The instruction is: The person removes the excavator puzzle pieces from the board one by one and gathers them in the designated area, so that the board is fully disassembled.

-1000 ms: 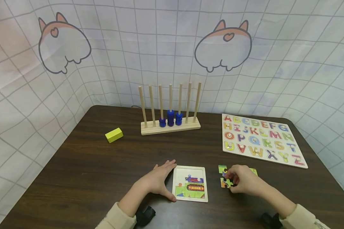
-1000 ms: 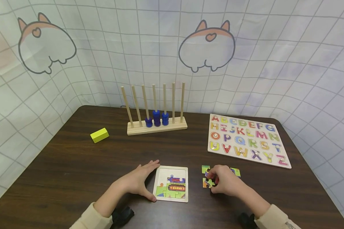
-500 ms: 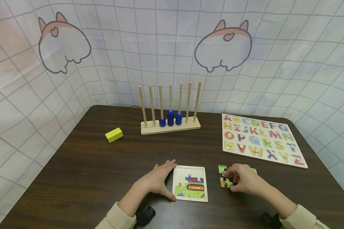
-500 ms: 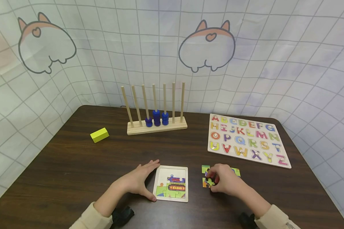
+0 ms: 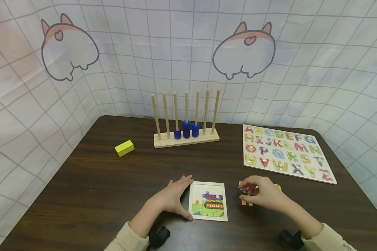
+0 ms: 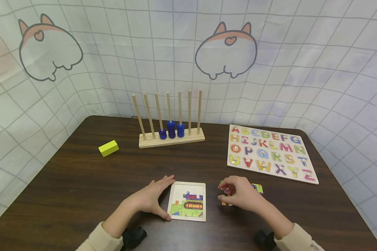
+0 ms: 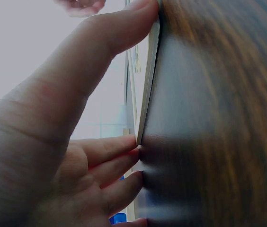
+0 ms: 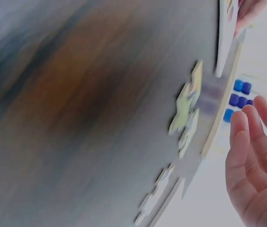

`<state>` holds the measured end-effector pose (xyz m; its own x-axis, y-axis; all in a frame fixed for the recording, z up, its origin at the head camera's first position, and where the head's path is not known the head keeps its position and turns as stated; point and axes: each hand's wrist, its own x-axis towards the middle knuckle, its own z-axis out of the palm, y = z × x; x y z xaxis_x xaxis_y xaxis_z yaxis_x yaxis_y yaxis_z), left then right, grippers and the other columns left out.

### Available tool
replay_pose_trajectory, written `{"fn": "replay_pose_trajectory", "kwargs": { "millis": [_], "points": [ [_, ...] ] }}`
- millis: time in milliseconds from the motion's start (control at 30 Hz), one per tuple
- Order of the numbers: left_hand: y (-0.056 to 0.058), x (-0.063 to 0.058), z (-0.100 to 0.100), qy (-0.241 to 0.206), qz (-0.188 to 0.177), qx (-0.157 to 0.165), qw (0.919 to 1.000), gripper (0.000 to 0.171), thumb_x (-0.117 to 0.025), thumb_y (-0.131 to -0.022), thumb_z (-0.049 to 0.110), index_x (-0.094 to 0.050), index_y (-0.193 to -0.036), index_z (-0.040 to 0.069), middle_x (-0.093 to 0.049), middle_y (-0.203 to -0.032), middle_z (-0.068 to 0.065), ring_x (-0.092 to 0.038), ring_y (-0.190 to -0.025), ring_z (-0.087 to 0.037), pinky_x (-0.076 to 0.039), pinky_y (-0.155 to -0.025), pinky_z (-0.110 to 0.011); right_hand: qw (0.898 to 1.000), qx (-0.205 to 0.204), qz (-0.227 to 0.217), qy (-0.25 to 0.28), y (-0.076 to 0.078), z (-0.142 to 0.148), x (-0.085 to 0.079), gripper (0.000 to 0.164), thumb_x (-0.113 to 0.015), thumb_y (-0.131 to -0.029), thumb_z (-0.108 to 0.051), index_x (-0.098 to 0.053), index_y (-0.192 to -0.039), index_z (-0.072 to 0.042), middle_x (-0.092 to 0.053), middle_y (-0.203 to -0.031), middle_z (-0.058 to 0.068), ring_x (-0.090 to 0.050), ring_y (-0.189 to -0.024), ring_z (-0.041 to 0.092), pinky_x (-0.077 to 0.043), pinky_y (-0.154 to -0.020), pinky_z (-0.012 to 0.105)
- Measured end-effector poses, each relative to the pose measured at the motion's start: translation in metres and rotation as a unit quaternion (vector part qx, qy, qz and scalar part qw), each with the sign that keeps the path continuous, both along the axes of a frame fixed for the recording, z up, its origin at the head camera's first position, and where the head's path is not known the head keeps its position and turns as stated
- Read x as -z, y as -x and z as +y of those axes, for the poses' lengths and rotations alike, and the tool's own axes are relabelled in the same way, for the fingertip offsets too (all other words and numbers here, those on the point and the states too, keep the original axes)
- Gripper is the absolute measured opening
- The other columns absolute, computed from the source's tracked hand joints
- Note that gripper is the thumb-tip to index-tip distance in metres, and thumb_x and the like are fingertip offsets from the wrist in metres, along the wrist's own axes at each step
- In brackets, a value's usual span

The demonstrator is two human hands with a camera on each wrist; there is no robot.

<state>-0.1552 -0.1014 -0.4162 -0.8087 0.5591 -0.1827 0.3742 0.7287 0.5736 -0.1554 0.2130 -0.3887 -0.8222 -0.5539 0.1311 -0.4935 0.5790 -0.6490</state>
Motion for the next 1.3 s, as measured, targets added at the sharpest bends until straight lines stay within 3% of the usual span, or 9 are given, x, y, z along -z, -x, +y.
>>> {"fn": "replay_pose_trajectory", "kwargs": {
  "millis": [433,933,1300],
  "points": [
    [-0.001,-0.001,-0.001,-0.003,0.000,-0.001,1.0000,0.108,-0.085,-0.055,0.046,-0.034,-0.140,0.004,-0.025,-0.149,-0.009,-0.017,-0.137,-0.027,-0.015,-0.105,-0.057,0.999,-0.016,-0.044,0.009,0.004,-0.033,0.003,0.026,-0.076,-0.074,-0.018,-0.066,-0.094,-0.004,-0.059,-0.080,0.002,-0.055,-0.068,0.012,-0.050,-0.059,0.024],
    [-0.002,0.000,0.001,0.007,-0.006,-0.006,0.9999,0.107,-0.084,-0.055,0.047,-0.035,-0.140,0.005,-0.025,-0.149,-0.007,-0.017,-0.137,-0.026,-0.014,-0.105,-0.056,0.995,-0.065,-0.068,-0.032,0.008,-0.072,0.005,0.033,-0.077,-0.072,-0.018,-0.066,-0.098,0.000,-0.059,-0.078,0.001,-0.054,-0.063,0.011,-0.047,-0.055,0.020],
    [0.000,-0.001,0.001,0.006,-0.007,-0.002,1.0000,0.107,-0.084,-0.056,0.047,-0.034,-0.140,0.006,-0.024,-0.149,-0.007,-0.016,-0.137,-0.025,-0.014,-0.105,-0.056,0.992,-0.052,-0.088,-0.070,0.011,-0.086,0.008,0.039,-0.080,-0.068,-0.017,-0.066,-0.100,0.001,-0.056,-0.079,0.002,-0.051,-0.062,0.012,-0.044,-0.053,0.021]
  ]
}}
